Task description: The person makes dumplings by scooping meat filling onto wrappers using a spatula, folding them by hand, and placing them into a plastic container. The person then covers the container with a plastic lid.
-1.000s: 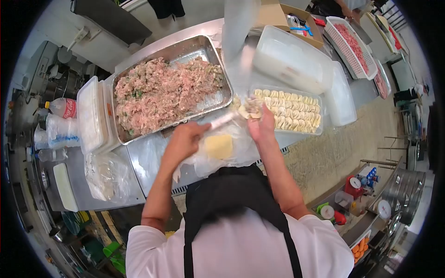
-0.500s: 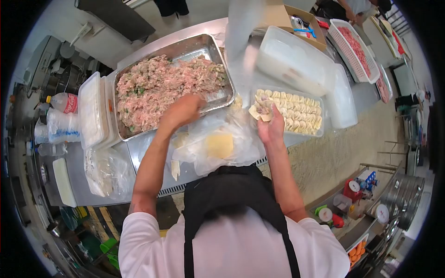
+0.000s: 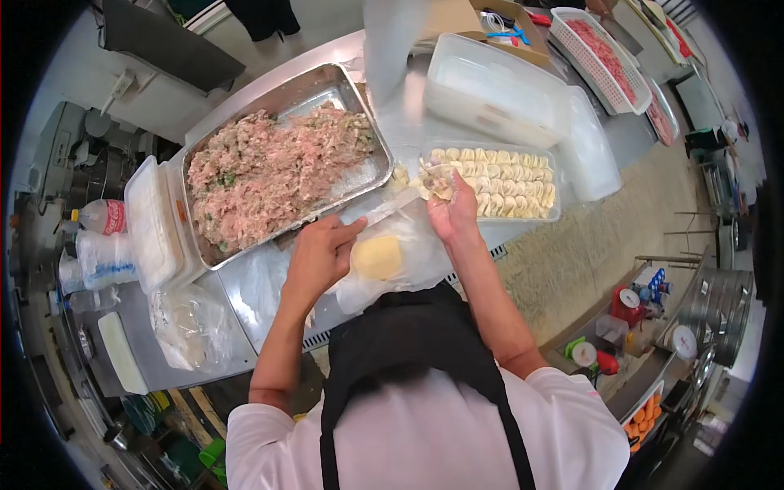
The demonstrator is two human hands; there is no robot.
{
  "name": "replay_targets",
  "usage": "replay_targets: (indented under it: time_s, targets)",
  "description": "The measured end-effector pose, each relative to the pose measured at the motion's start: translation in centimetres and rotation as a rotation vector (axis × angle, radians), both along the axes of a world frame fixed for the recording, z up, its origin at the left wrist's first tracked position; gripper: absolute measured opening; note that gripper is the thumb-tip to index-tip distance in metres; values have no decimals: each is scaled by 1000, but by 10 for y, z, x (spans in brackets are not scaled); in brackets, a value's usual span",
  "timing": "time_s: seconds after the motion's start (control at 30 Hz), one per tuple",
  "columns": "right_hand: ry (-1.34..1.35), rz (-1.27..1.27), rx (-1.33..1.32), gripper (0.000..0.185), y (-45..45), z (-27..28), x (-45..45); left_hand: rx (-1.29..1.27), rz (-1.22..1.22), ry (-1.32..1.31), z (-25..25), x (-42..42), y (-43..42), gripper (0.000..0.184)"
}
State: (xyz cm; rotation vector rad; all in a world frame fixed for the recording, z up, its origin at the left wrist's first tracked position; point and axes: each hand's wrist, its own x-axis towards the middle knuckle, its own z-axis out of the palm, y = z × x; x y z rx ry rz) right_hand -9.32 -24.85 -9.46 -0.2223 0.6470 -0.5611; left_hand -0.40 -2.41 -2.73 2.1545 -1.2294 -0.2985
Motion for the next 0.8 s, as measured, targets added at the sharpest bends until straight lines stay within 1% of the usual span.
replay_targets:
  time_s: [0.03, 0.1, 0.17, 0.2, 0.23, 0.27, 0.33, 0.37, 0.4, 0.47, 0.5, 0.57, 0.6, 0.67, 0.7, 0.73, 0.8]
  targets:
    - [16, -38, -36, 45, 0, 0, 0, -1, 0, 2, -1, -3, -4, 39]
    - [9, -11, -33, 44, 4, 7, 1, -227, 25, 43, -3, -10, -14, 40]
    - [-6, 17, -35, 44, 6, 10, 2, -177, -4, 51, -37, -7, -24, 40]
    - [-100, 107, -90, 46, 4, 9, -1, -128, -45, 66, -38, -6, -29, 41]
    - [-194, 189, -148, 50, 1, 8, -5, -69, -22, 62, -36, -6, -27, 41]
    - [-194, 177, -154, 50, -3, 7, -10, -73, -33, 61, -33, -2, -25, 41]
    - [-474, 356, -279, 65, -4, 11, -23, -106, 1, 153, -12, 1, -17, 41]
    - [-321, 365, -325, 76, -3, 17, -31, -151, 23, 218, -7, 0, -16, 40]
    - [-320, 364, -323, 76, -3, 10, -34, -149, 22, 219, -1, 0, -14, 40]
    - [-81, 379, -789, 74, -5, -6, -37, -95, 33, 244, 10, -1, -11, 39]
    - [-81, 377, -790, 74, -3, -2, -37, -96, 31, 244, 12, -3, -11, 39]
    - [338, 457, -1242, 67, 2, 5, -38, -49, -63, 230, 14, -7, -11, 39]
    - [344, 452, -1242, 67, 3, 4, -38, -50, -70, 232, 16, -9, -10, 39]
    - [377, 343, -1694, 42, -1, -2, -38, 85, -134, 113, 21, -13, -11, 40]
    - [348, 263, -1836, 23, -2, -9, -36, 75, -151, 120, 28, -13, -10, 40]
    - [375, 260, -1842, 23, -6, -2, -41, 34, -106, 153, 39, -12, -6, 39]
    - [567, 525, -1639, 17, -15, 11, -55, -52, -32, 190, 51, -7, 3, 38]
